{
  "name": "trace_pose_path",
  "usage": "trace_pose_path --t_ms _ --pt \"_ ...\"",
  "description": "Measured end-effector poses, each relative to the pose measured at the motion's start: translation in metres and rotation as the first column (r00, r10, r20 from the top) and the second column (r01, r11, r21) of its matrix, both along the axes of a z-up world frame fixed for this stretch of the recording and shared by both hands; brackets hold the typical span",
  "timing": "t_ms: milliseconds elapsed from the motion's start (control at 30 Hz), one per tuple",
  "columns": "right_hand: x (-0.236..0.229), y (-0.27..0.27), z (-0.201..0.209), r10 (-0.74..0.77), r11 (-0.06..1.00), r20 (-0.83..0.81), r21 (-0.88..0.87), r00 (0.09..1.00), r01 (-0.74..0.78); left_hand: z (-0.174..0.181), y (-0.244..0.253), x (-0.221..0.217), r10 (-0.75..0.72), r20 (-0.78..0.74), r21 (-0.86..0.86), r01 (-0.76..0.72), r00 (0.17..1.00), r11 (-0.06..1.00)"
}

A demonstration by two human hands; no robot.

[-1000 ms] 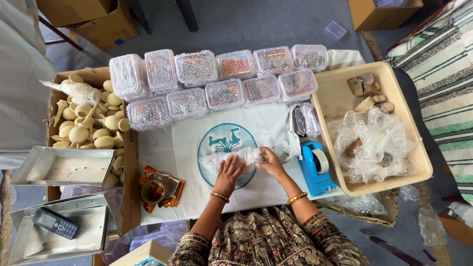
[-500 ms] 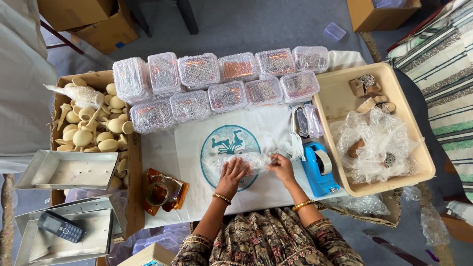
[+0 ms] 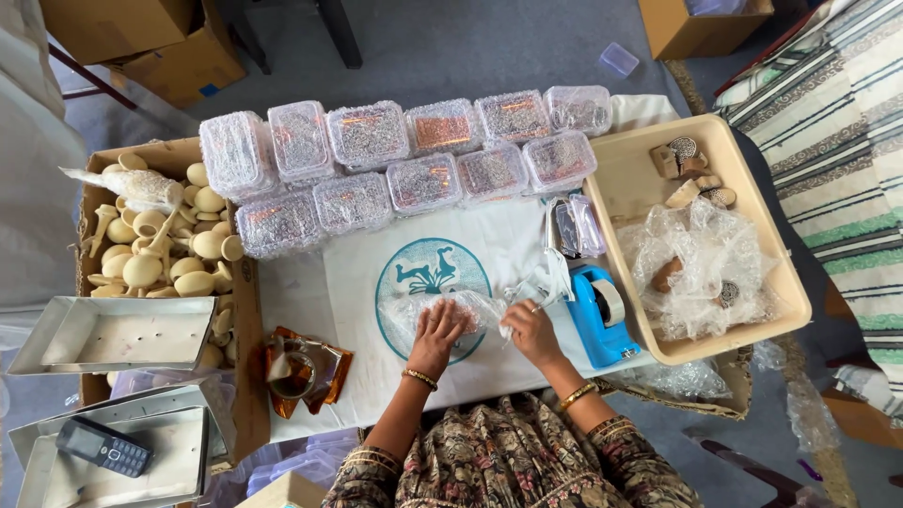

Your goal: The person wraps small plastic containers filled with beads in bubble wrap and secures them with tape. They also handle small decorative items and place them into a container.

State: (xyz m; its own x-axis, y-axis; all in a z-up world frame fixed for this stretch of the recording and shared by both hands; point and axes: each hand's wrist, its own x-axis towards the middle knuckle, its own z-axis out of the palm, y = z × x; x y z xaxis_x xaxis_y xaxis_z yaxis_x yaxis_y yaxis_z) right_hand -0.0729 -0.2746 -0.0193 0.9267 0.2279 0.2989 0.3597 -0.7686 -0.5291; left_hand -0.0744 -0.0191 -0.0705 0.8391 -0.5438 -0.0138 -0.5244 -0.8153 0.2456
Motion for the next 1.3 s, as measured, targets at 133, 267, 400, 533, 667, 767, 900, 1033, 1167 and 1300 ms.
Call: trace_pose_path --t_ms 133,267,400,533,667,767,900,1033,1167,1300 --pt "-0.010 0.008 -0.007 0.052 0.984 -0.078 -0.164 0.996 -0.064 0.000 0.000 -0.002 0.004 -0.001 -0.043 -0.004 1.000 0.999" --pt "-0.002 0.014 -0.001 -0.045 0.970 -0.225 -0.243 0.973 -0.011 0.006 0.000 0.001 0.000 -0.036 -0.016 0.000 0.999 1.000" --pt "0.014 0.009 -0.013 -0.236 0.968 -0.299 -0.155 0.925 0.197 0.004 -0.001 0.000 -0.002 -0.003 -0.001 0.002 1.000 1.000" --pt "0.035 0.024 0.002 -0.180 0.984 -0.198 -0.023 0.964 0.179 0.005 -0.001 0.000 0.003 0.011 -0.033 -0.003 1.000 0.999" --pt "0.049 0.042 0.020 -0.186 0.961 -0.409 -0.267 0.893 0.078 0.000 -0.001 -0.002 0.008 0.041 -0.048 -0.006 0.999 0.999" --pt "0.049 0.041 0.025 -0.238 0.936 -0.515 -0.347 0.823 0.053 0.005 -0.002 -0.001 0.001 0.038 -0.028 0.000 0.999 1.000" --pt "0.050 0.011 -0.008 -0.294 0.929 -0.617 -0.363 0.731 0.067 0.004 -0.001 0.000 0.003 0.040 -0.022 -0.002 0.999 1.000" --pt "0.037 -0.016 -0.044 -0.258 0.966 -0.459 -0.101 0.850 0.238 0.015 -0.006 -0.002 0.024 -0.012 -0.010 -0.024 1.000 1.000" --pt "0.028 -0.015 -0.044 -0.073 0.814 -0.667 0.390 0.741 0.431 0.086 -0.025 0.010 0.159 -0.301 -0.040 -0.179 0.940 0.983" --pt "0.022 0.005 -0.020 0.059 0.670 -0.746 0.522 0.663 0.528 0.106 -0.047 0.021 0.272 -0.315 -0.030 -0.296 0.909 0.955"
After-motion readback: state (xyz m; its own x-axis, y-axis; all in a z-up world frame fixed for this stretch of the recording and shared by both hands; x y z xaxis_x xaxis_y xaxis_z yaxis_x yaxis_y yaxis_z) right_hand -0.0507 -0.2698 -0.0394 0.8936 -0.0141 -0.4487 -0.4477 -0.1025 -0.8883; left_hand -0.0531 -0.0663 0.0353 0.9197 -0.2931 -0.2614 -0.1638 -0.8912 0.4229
